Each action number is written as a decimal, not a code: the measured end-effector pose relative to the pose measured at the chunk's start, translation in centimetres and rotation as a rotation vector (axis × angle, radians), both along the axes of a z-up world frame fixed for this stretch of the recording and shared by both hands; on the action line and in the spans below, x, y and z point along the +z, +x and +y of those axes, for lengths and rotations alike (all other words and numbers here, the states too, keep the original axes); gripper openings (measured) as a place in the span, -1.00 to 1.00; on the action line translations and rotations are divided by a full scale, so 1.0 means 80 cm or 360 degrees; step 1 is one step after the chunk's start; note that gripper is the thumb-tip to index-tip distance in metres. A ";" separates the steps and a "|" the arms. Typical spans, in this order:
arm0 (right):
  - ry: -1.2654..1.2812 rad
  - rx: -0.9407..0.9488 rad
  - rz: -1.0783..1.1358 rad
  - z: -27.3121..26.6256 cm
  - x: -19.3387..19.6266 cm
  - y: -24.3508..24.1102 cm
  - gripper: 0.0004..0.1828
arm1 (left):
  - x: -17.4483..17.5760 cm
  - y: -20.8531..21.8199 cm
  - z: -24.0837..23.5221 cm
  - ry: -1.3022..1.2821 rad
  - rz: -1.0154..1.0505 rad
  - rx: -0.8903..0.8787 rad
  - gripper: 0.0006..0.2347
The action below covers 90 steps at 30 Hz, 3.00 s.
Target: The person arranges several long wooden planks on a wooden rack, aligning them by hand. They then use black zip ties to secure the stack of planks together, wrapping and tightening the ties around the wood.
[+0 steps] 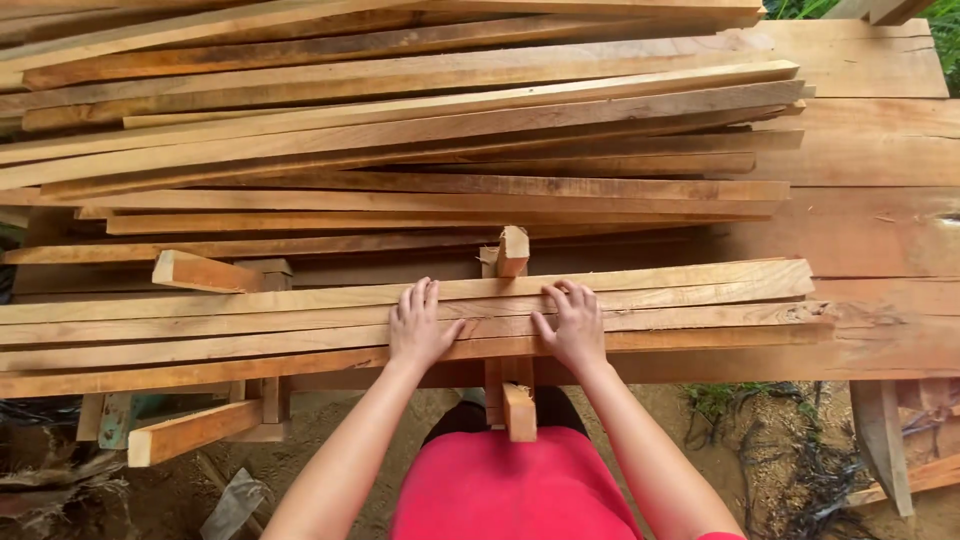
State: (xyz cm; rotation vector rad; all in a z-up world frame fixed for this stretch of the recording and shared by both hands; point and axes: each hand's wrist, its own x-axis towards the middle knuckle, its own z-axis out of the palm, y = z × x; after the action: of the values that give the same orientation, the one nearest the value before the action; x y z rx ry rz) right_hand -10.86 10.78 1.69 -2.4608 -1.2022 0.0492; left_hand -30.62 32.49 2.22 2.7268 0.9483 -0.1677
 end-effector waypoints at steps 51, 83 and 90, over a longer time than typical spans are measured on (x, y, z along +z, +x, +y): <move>-0.0474 0.0791 -0.0242 0.228 -0.021 -0.227 0.26 | -0.077 -0.241 0.188 0.0637 -0.0271 -0.0568 -0.07; 0.1191 -0.1881 0.3055 0.173 0.016 -0.241 0.22 | 0.062 -0.195 0.144 -0.2557 -0.1424 0.2701 -0.13; -0.0981 -0.0078 0.1817 0.200 0.137 -0.231 -0.41 | 0.061 -0.191 0.143 -0.2409 -0.1396 0.2776 -0.02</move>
State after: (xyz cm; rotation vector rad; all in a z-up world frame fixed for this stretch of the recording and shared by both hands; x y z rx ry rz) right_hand -29.32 26.74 12.66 -2.1983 -0.6116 1.7404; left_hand -45.90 43.90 7.08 0.0847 1.4444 0.4175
